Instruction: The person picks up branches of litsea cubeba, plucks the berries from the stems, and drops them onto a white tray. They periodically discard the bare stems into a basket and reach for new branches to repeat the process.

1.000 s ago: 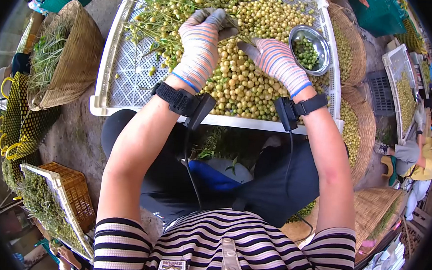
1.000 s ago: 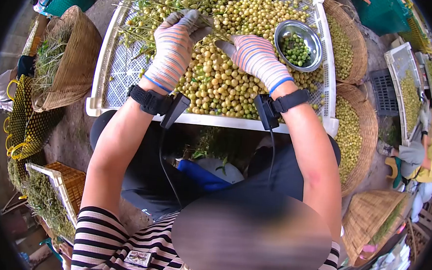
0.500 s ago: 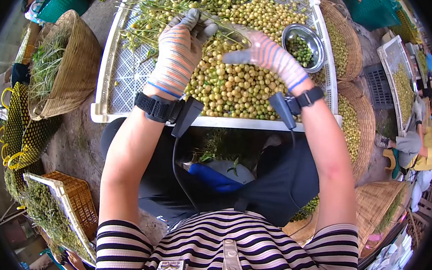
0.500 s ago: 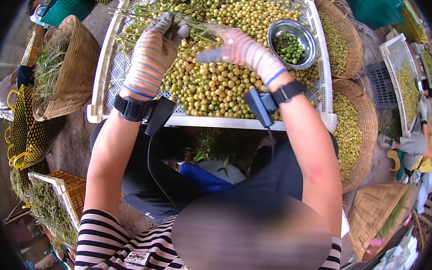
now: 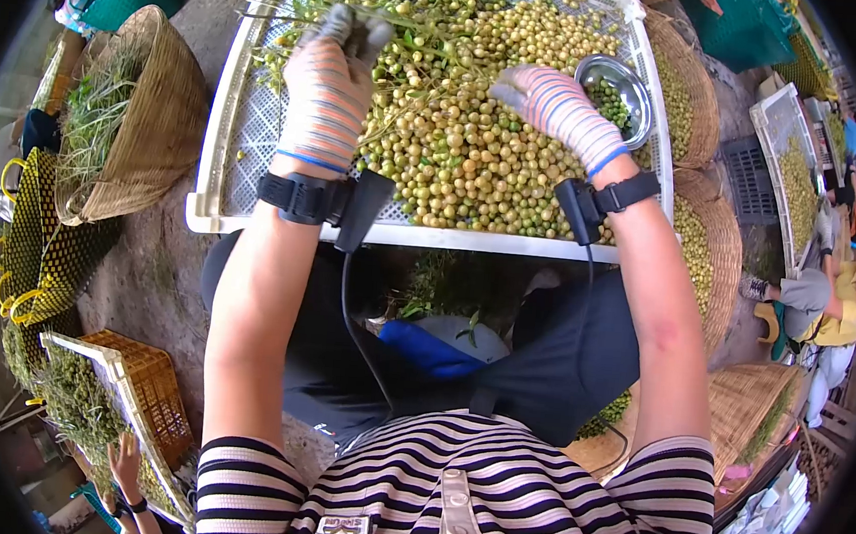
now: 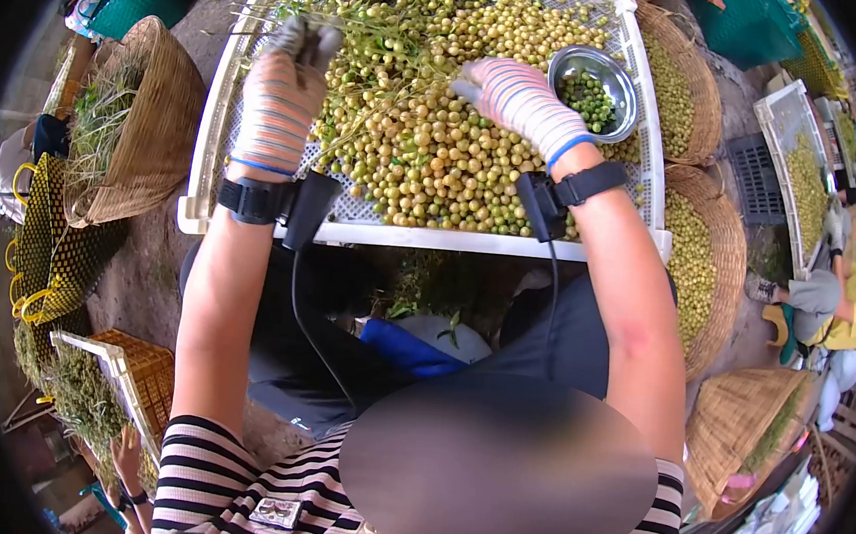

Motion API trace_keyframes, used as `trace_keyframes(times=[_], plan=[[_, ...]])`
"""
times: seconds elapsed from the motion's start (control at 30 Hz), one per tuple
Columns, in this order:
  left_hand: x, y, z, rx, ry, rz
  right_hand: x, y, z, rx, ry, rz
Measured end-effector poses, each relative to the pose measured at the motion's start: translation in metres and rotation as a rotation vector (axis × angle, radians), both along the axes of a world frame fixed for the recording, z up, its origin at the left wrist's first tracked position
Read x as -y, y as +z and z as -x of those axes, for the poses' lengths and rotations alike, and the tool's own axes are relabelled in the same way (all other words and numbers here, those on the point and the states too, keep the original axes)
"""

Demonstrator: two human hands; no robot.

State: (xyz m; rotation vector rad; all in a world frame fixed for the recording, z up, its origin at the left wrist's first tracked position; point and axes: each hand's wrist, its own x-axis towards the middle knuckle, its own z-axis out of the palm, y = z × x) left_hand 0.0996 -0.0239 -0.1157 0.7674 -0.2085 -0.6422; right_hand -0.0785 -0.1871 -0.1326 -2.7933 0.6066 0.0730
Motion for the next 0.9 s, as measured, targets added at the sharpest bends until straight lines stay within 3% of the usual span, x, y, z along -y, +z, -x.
trace_keyframes(times=[0.07, 0.13, 0.2, 0.23, 0.27, 0.33, 0.4, 0.47, 0.53, 0.6, 0.67, 0.7, 0.73, 0.8, 0.87, 0.9], plan=[[-0.017, 0.007, -0.017, 0.821, 0.146, -0.392, 0.016, -0.01, 0.005, 0.03, -0.019, 0.158], [-0.043, 0.036, -0.037, 0.287, 0.066, -0.143, 0.012, 0.006, 0.014, 0.017, -0.037, 0.232], [-0.088, 0.073, -0.025, 1.401, 0.454, -0.516, 0.015, -0.001, 0.017, 0.044, 0.061, 0.27], [-0.111, 0.089, -0.021, 1.4, 0.443, -0.515, 0.015, -0.005, 0.021, 0.068, 0.159, 0.3], [-0.135, 0.106, -0.021, 1.27, 0.447, -0.463, 0.005, 0.001, 0.019, -0.125, 0.061, 0.197], [-0.19, 0.128, -0.028, 1.012, 0.464, -0.368, -0.003, -0.015, 0.02, -0.076, 0.121, 0.212], [-0.262, 0.104, -0.056, 1.076, 0.569, -0.509, -0.007, -0.027, 0.019, -0.07, 0.074, 0.268], [-0.31, 0.068, -0.053, 1.145, 0.585, -0.677, -0.004, -0.028, 0.014, -0.222, 0.065, 0.234], [-0.362, 0.003, -0.054, 0.749, 0.536, -0.858, -0.004, -0.02, 0.014, -0.231, -0.001, 0.12], [-0.387, -0.029, -0.035, 0.607, 0.028, -1.502, 0.0, -0.005, 0.018, -0.174, -0.116, 0.071], [-0.411, -0.058, -0.029, 0.985, -0.427, -1.971, 0.023, 0.01, 0.027, -0.166, -0.182, -0.007], [-0.431, -0.078, -0.04, 0.71, -0.411, -1.843, 0.042, 0.013, 0.031, -0.205, -0.207, 0.05], [-0.392, -0.04, -0.03, 0.688, -0.376, -1.955, 0.057, 0.016, 0.037, -0.244, -0.23, 0.108], [-0.346, -0.004, -0.03, 0.714, -0.083, -1.828, 0.07, 0.022, 0.05, -0.189, -0.363, 0.046], [-0.312, 0.003, -0.051, 0.977, 0.011, -1.422, 0.094, 0.005, 0.06, -0.023, -0.361, -0.154], [-0.282, 0.018, -0.057, 1.03, -0.079, -1.343, 0.096, 0.004, 0.06, 0.047, -0.432, -0.365]])
